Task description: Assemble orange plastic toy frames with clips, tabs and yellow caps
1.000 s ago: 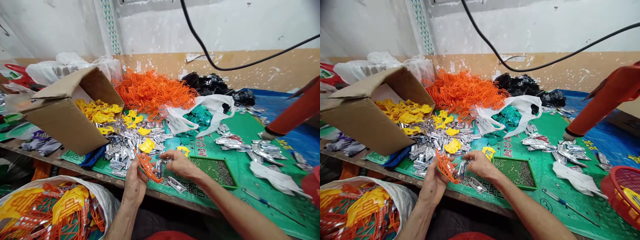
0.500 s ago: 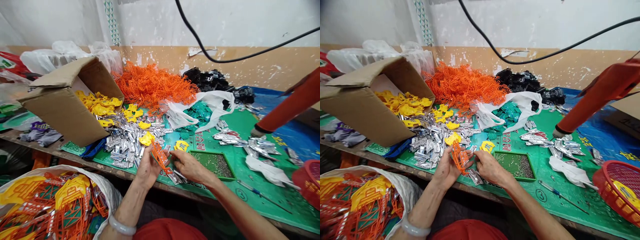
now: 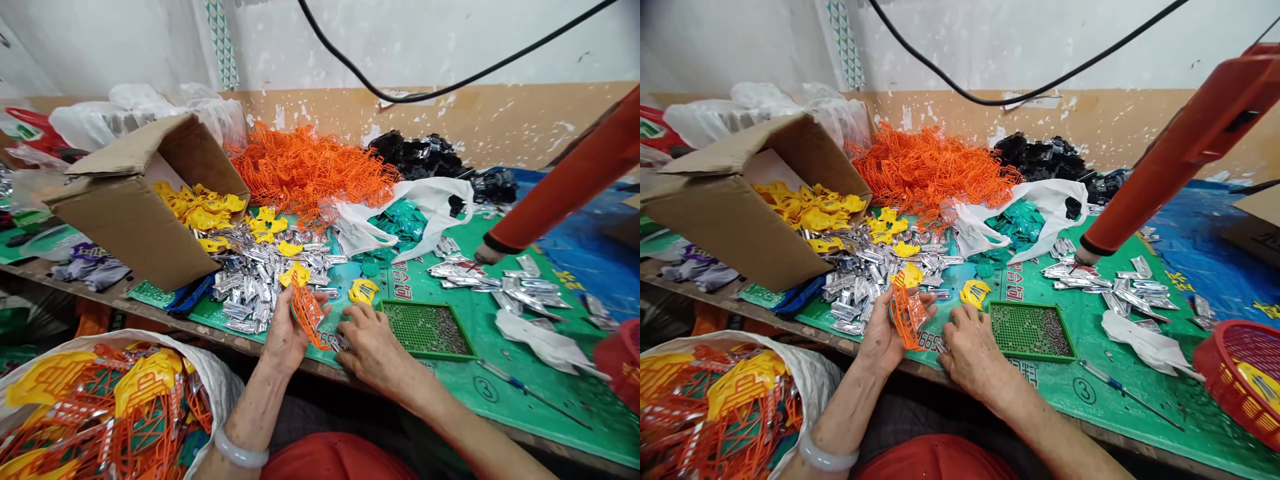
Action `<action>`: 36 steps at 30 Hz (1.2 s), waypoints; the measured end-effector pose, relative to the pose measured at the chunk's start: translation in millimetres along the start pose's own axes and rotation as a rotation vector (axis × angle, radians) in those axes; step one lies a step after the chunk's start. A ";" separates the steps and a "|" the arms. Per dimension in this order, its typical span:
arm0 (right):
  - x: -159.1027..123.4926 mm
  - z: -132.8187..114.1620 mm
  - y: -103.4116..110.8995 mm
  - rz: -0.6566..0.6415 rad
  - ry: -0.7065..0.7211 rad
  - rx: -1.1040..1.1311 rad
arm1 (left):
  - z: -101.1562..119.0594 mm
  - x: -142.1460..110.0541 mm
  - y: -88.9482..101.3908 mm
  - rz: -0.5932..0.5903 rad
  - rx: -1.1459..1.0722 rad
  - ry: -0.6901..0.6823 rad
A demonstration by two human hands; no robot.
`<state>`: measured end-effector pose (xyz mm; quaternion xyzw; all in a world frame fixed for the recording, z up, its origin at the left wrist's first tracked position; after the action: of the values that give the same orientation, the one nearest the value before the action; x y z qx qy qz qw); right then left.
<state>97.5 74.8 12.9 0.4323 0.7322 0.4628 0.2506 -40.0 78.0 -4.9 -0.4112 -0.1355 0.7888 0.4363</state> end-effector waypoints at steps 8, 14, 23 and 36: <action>6.2 11.3 -9.8 0.029 -0.039 0.108 | -3.9 -13.0 11.7 0.036 0.015 -0.013; 8.7 21.2 -7.5 0.106 -0.085 0.320 | -8.9 -19.6 18.3 -0.054 0.011 -0.055; 0.0 34.8 22.7 0.378 -0.055 0.534 | -17.1 -26.6 19.7 -0.106 0.121 -0.050; -10.1 -17.2 17.5 0.731 0.266 0.393 | -36.8 -34.7 9.6 -0.130 -0.049 -0.108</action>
<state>96.4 61.6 35.9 0.6394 0.6310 0.4244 -0.1134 -7.6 39.2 -15.0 -0.3688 -0.2045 0.7763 0.4686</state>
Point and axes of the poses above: each hand's wrist, its own x-axis towards the middle knuckle, its own y-axis out of the back of the hand, z = x × y, the point moved 5 cm from there along x, towards the middle knuckle, and after that the axes turned 9 degrees about z, right-handed, at the moved point
